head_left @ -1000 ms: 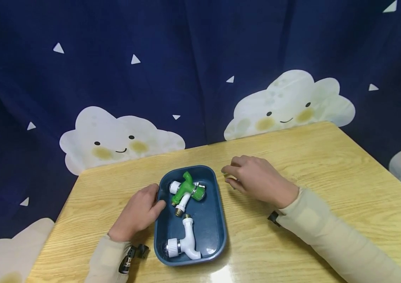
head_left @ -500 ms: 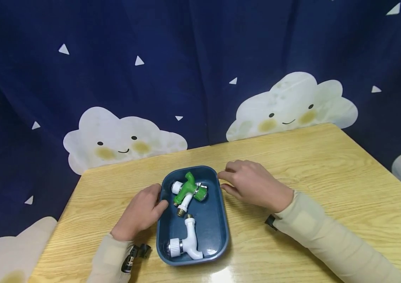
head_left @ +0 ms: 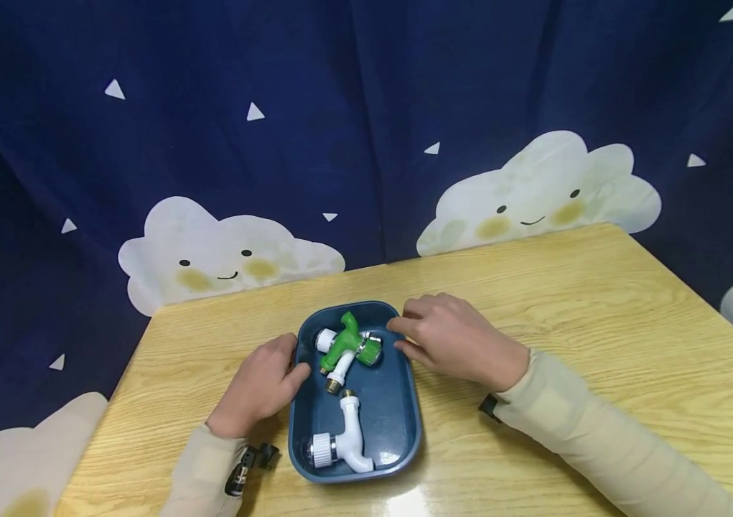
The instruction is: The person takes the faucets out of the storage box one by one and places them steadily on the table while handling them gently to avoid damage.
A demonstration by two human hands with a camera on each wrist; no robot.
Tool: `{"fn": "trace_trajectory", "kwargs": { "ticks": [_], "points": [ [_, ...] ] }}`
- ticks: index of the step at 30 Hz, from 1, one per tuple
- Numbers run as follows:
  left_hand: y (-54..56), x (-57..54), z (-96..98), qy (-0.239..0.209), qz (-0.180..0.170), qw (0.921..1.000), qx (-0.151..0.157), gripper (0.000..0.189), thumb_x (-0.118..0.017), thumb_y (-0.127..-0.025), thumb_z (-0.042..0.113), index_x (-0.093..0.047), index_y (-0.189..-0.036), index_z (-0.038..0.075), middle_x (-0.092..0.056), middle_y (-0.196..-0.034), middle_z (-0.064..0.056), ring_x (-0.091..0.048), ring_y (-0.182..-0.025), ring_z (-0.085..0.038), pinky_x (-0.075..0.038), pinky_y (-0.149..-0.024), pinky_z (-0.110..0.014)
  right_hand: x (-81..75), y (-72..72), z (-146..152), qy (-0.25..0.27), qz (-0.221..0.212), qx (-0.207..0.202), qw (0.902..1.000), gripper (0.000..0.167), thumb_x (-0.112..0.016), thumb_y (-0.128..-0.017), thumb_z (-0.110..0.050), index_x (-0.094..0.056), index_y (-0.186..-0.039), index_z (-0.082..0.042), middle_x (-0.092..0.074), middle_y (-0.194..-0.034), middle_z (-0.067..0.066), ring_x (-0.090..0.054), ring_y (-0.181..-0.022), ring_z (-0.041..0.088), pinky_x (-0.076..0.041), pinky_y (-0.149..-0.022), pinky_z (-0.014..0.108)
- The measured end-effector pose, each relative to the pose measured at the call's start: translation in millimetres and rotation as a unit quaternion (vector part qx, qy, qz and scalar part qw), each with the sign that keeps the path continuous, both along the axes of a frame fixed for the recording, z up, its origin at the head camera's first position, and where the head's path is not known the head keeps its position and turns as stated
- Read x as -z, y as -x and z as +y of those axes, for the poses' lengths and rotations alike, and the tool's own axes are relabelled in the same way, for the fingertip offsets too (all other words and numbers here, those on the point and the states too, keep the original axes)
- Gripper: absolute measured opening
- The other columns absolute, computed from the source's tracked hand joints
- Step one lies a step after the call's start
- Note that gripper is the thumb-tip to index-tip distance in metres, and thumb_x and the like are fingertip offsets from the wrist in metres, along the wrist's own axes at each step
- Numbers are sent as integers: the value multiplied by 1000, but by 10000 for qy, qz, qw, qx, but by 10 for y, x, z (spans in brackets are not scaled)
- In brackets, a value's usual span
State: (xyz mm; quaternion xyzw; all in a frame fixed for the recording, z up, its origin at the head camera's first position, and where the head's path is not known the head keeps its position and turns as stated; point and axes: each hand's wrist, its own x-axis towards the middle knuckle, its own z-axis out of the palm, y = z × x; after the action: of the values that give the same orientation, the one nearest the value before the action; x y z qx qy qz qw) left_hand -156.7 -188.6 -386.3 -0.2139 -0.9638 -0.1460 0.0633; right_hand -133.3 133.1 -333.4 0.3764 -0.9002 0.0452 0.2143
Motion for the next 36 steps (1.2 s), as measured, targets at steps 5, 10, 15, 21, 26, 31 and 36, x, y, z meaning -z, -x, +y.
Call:
{"fn": "trace_trajectory", "kwargs": {
  "ticks": [5, 10, 15, 21, 26, 31, 36],
  "points": [
    [-13, 4, -3, -6, -9, 10000, 0, 16, -62, -88, 22, -50, -82, 14, -45, -72, 1, -42, -64, -14, -35, -61, -28, 0, -7, -62, -1, -8, -140, 9999, 21, -75, -93, -32, -77, -109, -17, -68, -88, -2, -61, -75, 13, -56, -74, 34],
    [-19, -2, 6, -3, -6, 10000, 5, 15, -61, -89, 22, -50, -82, 13, -45, -72, 1, -42, -64, -14, -35, -61, -28, -3, -17, -118, -118, -120, -134, 9998, 25, -74, -94, -33, -77, -112, -17, -68, -89, -1, -61, -74, 12, -55, -70, 33],
    [-23, -9, 15, 8, -10, 10000, 6, 16, -61, -88, 22, -50, -82, 13, -45, -72, 1, -42, -64, -14, -35, -62, -28, 7, -26, -153, -168, -175, -136, 9996, 26, -74, -94, -34, -76, -114, -18, -68, -89, -2, -59, -73, 12, -53, -67, 31],
    [-23, -18, 25, 37, -15, 10000, -38, 16, -60, -88, 22, -50, -82, 13, -46, -72, 0, -42, -64, -15, -35, -62, -28, 21, -29, -206, -268, -123, -307, 9991, 26, -73, -94, -34, -75, -115, -19, -64, -85, -3, -56, -70, 11, -52, -68, 30],
    [-36, -18, 31, 43, -9, 10000, -84, 16, -61, -88, 22, -51, -82, 12, -47, -72, -1, -43, -64, -16, -35, -62, -29, 37, -41, -271, -322, -6, -489, 9983, 22, -73, -94, -33, -75, -111, -20, -65, -86, -3, -59, -72, 12, -55, -69, 31],
    [-47, -17, 40, 31, -27, 9999, -115, 15, -60, -88, 22, -51, -82, 12, -47, -72, -1, -43, -65, -16, -36, -62, -30, 48, -62, -322, -409, 5, -626, 9972, 20, -73, -94, -34, -75, -108, -20, -65, -85, -3, -61, -72, 14, -55, -69, 32],
    [-48, -9, 41, 14, 40, 9999, -111, 15, -60, -88, 22, -51, -82, 11, -49, -73, -1, -44, -65, -17, -37, -63, -31, 68, -76, -368, -517, -104, -649, 9965, 23, -73, -95, -36, -75, -110, -19, -67, -88, -3, -61, -74, 13, -55, -71, 30]
  ]
}}
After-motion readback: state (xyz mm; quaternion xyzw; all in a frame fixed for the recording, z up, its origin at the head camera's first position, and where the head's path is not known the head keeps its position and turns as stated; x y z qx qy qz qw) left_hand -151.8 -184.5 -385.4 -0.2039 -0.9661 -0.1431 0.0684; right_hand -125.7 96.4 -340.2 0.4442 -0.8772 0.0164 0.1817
